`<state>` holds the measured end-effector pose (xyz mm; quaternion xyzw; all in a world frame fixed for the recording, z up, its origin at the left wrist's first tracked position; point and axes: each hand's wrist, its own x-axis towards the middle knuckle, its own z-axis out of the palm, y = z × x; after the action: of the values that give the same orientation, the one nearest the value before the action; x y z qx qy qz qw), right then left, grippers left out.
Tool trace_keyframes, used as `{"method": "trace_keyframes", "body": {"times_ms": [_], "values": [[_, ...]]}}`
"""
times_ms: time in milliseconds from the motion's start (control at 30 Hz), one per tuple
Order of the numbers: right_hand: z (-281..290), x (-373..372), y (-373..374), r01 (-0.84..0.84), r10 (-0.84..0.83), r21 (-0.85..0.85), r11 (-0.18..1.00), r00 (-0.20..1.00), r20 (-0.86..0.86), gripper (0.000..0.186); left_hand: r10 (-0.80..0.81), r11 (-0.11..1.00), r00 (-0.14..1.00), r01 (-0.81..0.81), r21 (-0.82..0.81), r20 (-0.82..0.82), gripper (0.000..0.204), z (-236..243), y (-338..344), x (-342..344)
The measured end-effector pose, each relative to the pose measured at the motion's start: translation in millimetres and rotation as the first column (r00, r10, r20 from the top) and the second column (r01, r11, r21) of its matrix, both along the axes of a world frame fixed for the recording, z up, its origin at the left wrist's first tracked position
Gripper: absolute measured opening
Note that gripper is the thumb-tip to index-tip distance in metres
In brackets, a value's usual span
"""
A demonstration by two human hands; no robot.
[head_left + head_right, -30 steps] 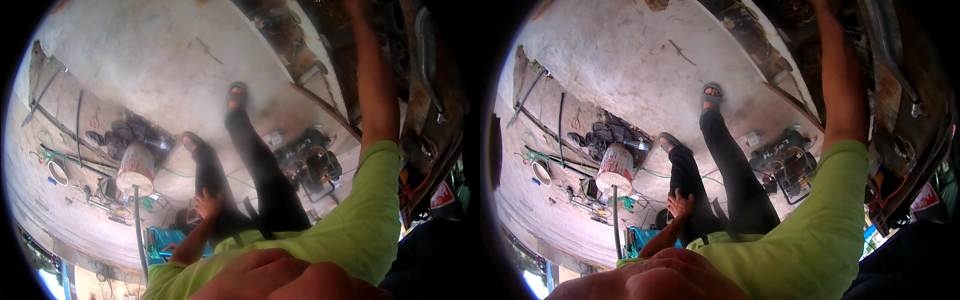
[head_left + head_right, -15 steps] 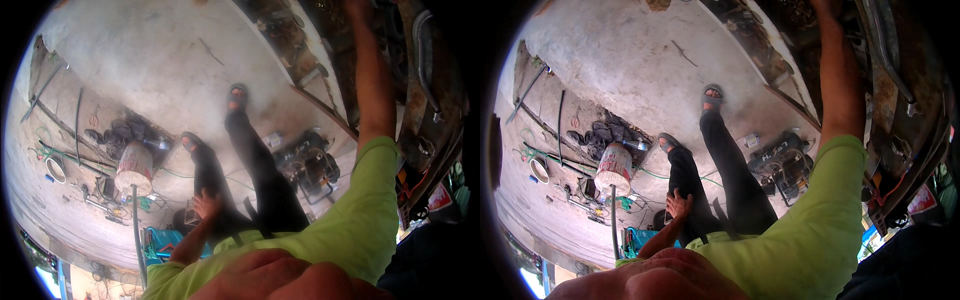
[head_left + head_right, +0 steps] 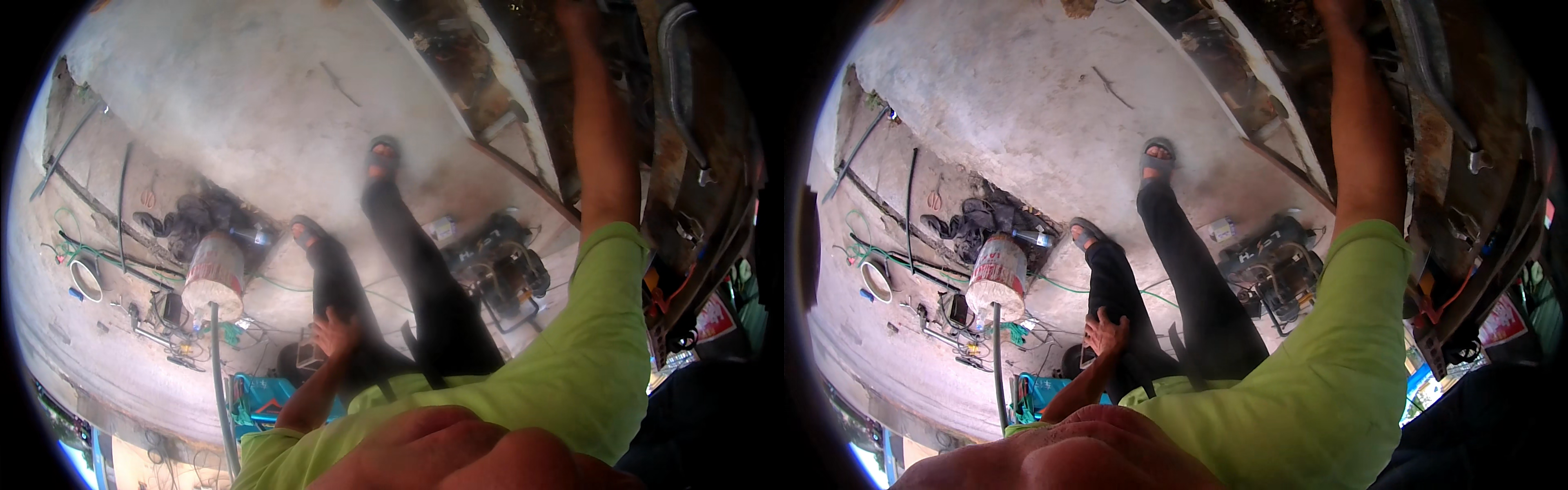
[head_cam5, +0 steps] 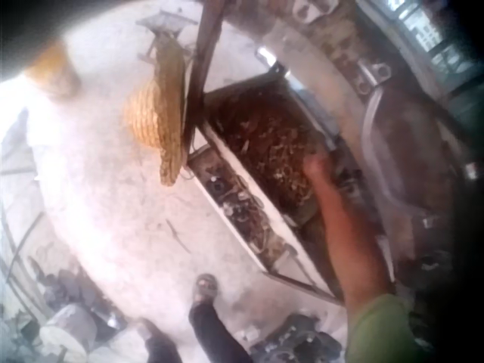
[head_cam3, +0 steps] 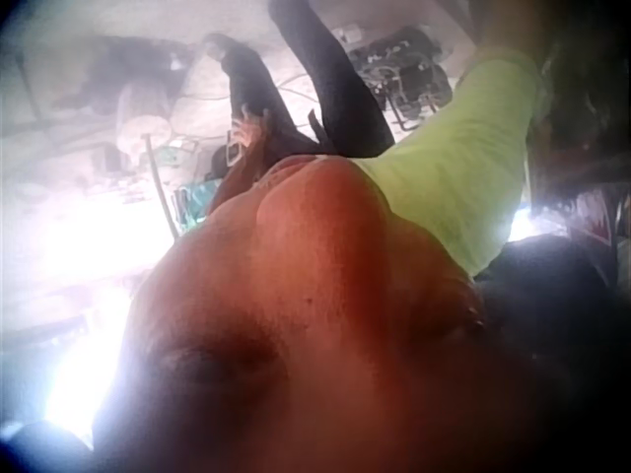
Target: The person uses an electric drill to drill holes into the vertical metal pipe frame of a blue electric tricycle.
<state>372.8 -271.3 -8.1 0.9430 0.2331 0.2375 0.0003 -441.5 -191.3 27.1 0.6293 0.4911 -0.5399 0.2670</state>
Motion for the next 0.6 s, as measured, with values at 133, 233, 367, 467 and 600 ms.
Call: {"method": "trace_keyframes", "body": {"times_ms": [133, 233, 367, 467, 600], "values": [[8, -16, 16, 0.029, -0.009, 0.196, 0.98, 0.995, -0.1, 0.055, 0.019, 1.0, 1.0, -0.019, -0.015, -0.021, 0.08, -1, 0, 1], [20, -24, 34, 0.19, -0.149, 0.213, 0.958, 0.969, -0.195, 0.056, 0.002, 1.0, 1.0, -0.002, 0.011, -0.011, 0.08, -5, -4, -4], [24, -16, 34, 0.363, -0.333, 0.063, 0.93, 0.901, -0.278, 0.052, -0.01, 1.0, 1.0, 0.01, 0.021, 0.011, 0.079, -6, -3, -5], [18, -5, 27, 0.362, -0.336, 0.034, 0.931, 0.892, -0.302, 0.047, -0.005, 1.0, 1.0, 0.005, 0.027, 0.02, 0.078, -5, -2, -1], [-2, 33, -15, 0.346, -0.373, -0.168, 0.923, 0.913, -0.167, 0.047, -0.022, 1.0, 1.0, 0.022, 0.004, -0.003, 0.076, -5, 1, 2]]}}
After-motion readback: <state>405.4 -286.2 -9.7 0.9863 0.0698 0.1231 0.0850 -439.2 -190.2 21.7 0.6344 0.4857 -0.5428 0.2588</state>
